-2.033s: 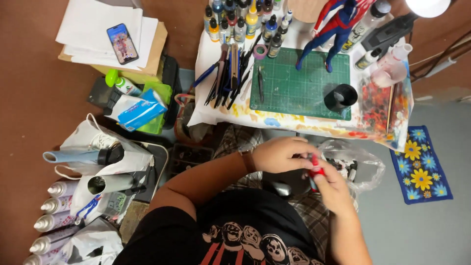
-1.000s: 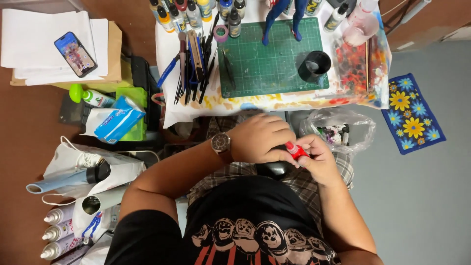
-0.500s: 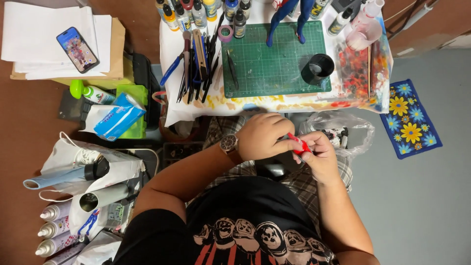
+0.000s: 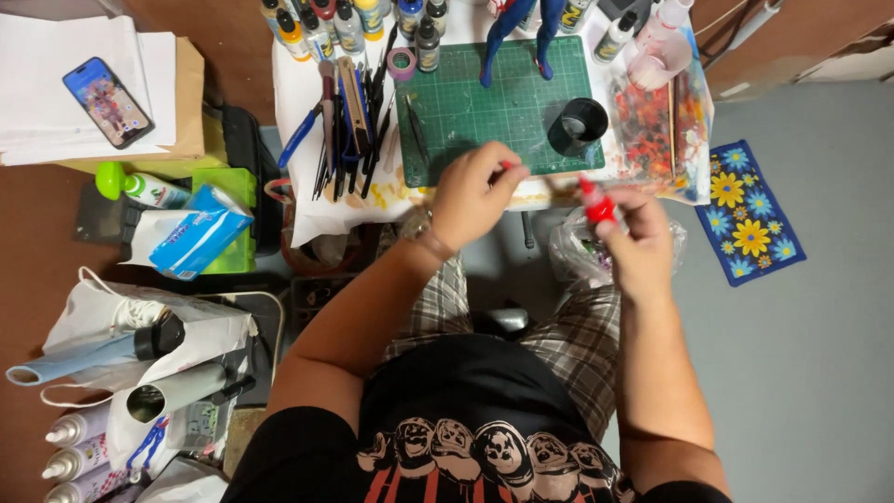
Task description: Painting fine details on a Spider-Man action figure using a small paintbrush and red paint at a workstation.
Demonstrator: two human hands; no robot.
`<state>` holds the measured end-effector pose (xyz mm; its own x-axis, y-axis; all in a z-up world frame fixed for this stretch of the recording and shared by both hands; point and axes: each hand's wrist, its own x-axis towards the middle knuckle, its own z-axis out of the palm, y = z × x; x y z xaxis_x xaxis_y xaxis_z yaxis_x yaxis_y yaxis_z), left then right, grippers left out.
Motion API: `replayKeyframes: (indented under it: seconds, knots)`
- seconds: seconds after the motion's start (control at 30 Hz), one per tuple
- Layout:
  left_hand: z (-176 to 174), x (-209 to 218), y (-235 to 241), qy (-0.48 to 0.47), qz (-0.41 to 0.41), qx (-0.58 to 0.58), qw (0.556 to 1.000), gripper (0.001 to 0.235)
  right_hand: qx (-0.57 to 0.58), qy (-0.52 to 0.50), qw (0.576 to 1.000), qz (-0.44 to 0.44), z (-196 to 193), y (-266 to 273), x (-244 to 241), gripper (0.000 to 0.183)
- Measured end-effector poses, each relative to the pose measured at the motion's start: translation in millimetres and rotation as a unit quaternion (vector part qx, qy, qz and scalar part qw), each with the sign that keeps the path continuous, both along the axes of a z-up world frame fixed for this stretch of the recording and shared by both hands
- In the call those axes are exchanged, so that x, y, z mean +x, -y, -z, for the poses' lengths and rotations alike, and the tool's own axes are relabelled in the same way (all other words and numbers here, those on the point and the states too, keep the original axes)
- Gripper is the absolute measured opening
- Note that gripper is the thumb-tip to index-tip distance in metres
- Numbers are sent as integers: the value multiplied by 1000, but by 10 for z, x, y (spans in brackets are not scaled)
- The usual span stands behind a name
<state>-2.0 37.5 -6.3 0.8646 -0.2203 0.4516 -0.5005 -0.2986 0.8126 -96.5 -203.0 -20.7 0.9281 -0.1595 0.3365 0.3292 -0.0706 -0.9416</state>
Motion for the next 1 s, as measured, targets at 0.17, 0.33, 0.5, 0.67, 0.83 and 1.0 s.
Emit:
replayKeyframes:
  seconds: [0.17,0.33,0.5,0.67,0.83,1.0]
  knots:
    - [10,322,98,2,-3,11,1000,17,-148,30,986,67,-379,424,454,43]
    - [10,390,175,-28,-15,24,999,18,-198,-31,974,102,-628,537,687,38]
    - [-18,349,163,-51,-7,40,998,18,-211,-102,970,71,-921,495,786,38]
    - [-28,339,139,-52,-6,31,998,18,-237,-56,970,15,-928,640,920,34]
    - [54,367,112,-1,6,8,1000,16,-235,-47,970,-27,-871,745,1016,34]
    - [19,362,101,-28,33,-17,999,17,-227,-15,971,-67,-933,726,1075,34]
